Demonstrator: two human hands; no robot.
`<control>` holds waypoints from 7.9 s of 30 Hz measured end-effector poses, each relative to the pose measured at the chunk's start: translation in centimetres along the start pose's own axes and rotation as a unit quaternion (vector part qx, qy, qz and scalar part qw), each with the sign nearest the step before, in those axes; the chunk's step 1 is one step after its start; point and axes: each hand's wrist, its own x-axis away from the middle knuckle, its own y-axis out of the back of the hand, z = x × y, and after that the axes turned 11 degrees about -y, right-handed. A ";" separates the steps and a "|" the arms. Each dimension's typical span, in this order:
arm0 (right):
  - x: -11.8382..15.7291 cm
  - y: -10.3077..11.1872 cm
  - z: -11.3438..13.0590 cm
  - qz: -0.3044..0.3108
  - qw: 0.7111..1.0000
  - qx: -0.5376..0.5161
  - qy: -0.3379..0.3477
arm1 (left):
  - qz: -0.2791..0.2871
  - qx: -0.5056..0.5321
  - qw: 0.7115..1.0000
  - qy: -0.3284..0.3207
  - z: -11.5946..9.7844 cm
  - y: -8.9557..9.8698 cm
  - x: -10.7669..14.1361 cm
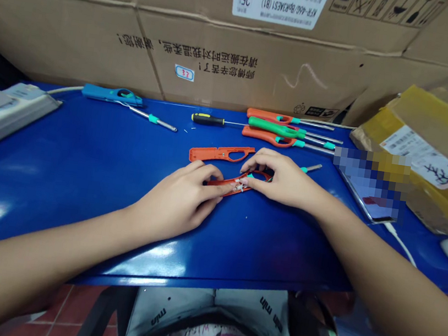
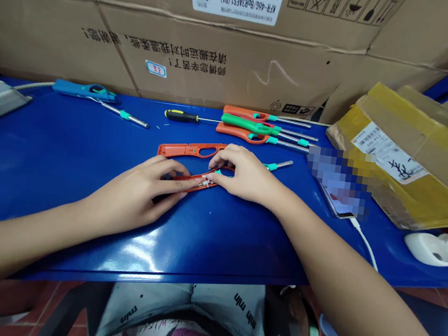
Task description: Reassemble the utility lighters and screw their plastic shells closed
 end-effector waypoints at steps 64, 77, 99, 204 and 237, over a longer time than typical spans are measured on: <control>0.8 0.7 1.5 0.108 0.989 0.083 0.052 | -0.066 0.145 0.985 0.066 0.3 -0.5 -0.4; 0.7 2.5 1.2 0.172 0.983 0.059 -0.030 | -0.073 0.174 0.979 0.081 0.7 -0.8 -0.4; 0.7 3.5 0.5 0.154 0.986 0.056 -0.034 | -0.091 0.141 0.983 0.070 1.3 -1.2 -0.4; 0.6 0.9 0.5 0.090 0.990 0.019 0.106 | 0.066 -0.044 0.996 -0.044 3.9 3.4 -0.6; 0.5 0.9 0.5 0.100 0.987 0.041 0.117 | 0.078 -0.070 0.994 -0.042 3.4 3.4 -0.6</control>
